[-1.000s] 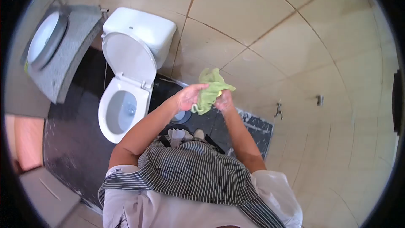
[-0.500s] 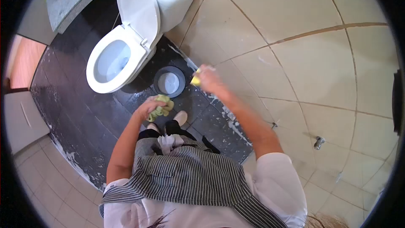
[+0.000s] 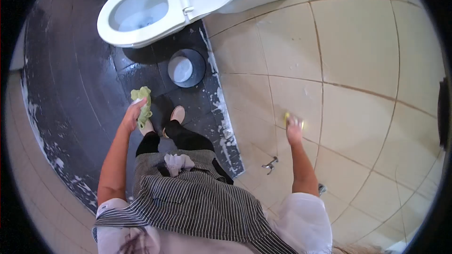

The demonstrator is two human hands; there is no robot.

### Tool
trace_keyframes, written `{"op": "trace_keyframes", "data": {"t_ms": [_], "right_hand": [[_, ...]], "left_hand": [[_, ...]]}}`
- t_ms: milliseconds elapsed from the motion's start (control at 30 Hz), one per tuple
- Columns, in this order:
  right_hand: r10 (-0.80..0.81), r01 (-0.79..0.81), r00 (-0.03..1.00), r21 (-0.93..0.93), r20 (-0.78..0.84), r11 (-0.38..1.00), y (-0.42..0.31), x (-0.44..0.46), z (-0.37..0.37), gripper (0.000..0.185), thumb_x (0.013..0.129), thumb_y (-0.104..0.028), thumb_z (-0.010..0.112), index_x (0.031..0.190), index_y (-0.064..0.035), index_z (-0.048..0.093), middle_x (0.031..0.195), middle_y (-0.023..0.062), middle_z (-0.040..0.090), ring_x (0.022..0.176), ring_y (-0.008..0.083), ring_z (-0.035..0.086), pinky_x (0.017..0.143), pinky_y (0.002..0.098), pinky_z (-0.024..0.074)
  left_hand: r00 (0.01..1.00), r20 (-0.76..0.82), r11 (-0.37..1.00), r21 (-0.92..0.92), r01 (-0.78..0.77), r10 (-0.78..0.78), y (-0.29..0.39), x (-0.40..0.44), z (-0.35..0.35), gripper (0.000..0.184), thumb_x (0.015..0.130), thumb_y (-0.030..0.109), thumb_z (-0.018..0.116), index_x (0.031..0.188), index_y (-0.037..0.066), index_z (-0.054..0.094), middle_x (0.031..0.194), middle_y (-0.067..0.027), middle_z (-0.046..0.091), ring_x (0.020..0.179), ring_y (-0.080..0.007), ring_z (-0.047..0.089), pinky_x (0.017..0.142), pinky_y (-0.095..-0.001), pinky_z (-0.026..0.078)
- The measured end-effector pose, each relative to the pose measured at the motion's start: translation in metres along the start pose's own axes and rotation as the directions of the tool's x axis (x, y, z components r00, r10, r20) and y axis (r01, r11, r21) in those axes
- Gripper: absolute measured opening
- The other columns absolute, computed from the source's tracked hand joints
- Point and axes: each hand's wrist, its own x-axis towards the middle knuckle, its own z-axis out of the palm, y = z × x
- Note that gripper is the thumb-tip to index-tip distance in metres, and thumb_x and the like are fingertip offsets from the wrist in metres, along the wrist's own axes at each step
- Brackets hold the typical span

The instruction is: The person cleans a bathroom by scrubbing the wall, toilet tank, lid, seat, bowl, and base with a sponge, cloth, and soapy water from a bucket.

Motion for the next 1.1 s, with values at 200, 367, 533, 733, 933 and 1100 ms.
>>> {"op": "trace_keyframes", "data": {"t_ms": [200, 367, 533, 733, 933, 1100], "right_hand": [[-0.146, 0.183, 0.935, -0.086, 0.324, 0.979, 0.05, -0.076, 0.047, 0.038, 0.085, -0.014, 0.038, 0.119, -0.0014, 0.046, 0.122, 0.0132, 0.05, 0.113, 0.0315, 0.045, 0.099, 0.044, 0.0311], [-0.307, 0.317, 0.896, 0.023, 0.321, 0.948, 0.004, 0.076, 0.109, 0.03, 0.086, -0.019, 0.042, 0.113, -0.0075, 0.047, 0.114, 0.0194, 0.05, 0.108, 0.0327, 0.047, 0.095, 0.0481, 0.0327], [-0.179, 0.163, 0.983, 0.27, 0.036, 0.949, -0.115, 0.349, -0.004, 0.039, 0.09, -0.026, 0.032, 0.124, -0.0093, 0.04, 0.117, 0.0253, 0.046, 0.111, 0.0416, 0.041, 0.097, 0.0493, 0.0301], [-0.574, 0.267, 0.676, -0.572, -0.463, 0.775, -0.144, 0.456, -0.016, 0.045, 0.083, -0.013, 0.042, 0.126, -0.0002, 0.043, 0.137, 0.0198, 0.032, 0.123, 0.0346, 0.035, 0.098, 0.0454, 0.0312], [-0.45, 0.458, 0.888, -0.106, 0.092, 0.882, -0.12, 0.246, 0.205, 0.049, 0.084, -0.012, 0.041, 0.128, 0.0086, 0.035, 0.135, 0.0194, 0.034, 0.123, 0.0346, 0.034, 0.102, 0.0409, 0.0295], [-0.65, 0.895, 0.411, -0.146, 0.639, 0.422, -0.04, 0.076, 0.286, 0.046, 0.082, -0.019, 0.045, 0.123, 0.0032, 0.042, 0.116, 0.0199, 0.049, 0.105, 0.0366, 0.048, 0.092, 0.0444, 0.0379]], "left_hand": [[1.0, 0.027, 0.979, -0.203, -0.002, 0.008, -0.048, 0.02, 0.021, 0.032, 0.084, 0.026, 0.057, 0.11, 0.008, 0.052, 0.086, -0.0033, 0.061, 0.069, -0.0154, 0.058, 0.061, -0.0292, 0.049], [0.979, -0.203, 0.915, -0.391, -0.103, 0.024, -0.109, 0.048, 0.005, 0.032, 0.085, 0.024, 0.055, 0.112, 0.006, 0.051, 0.089, -0.0061, 0.061, 0.07, -0.0166, 0.06, 0.062, -0.0287, 0.049], [0.888, -0.457, 0.713, -0.604, -0.357, 0.057, -0.154, 0.017, 0.03, 0.036, 0.087, 0.025, 0.052, 0.115, 0.004, 0.05, 0.1, -0.0092, 0.061, 0.082, -0.0213, 0.061, 0.072, -0.032, 0.05], [0.785, -0.617, 0.654, -0.573, -0.494, 0.052, -0.213, -0.009, 0.024, 0.036, 0.088, 0.025, 0.049, 0.116, 0.003, 0.05, 0.102, -0.0094, 0.061, 0.085, -0.024, 0.061, 0.075, -0.0363, 0.05], [0.795, -0.602, 0.555, -0.685, -0.472, -0.066, -0.276, -0.005, -0.016, 0.04, 0.09, 0.027, 0.044, 0.121, 0.003, 0.046, 0.116, -0.0127, 0.055, 0.102, -0.0288, 0.055, 0.088, -0.0422, 0.045], [0.792, -0.594, 0.565, -0.706, -0.427, -0.143, -0.326, -0.019, -0.023, 0.042, 0.09, 0.03, 0.044, 0.124, 0.006, 0.045, 0.118, -0.0101, 0.054, 0.103, -0.0275, 0.055, 0.088, -0.0415, 0.045]]}}
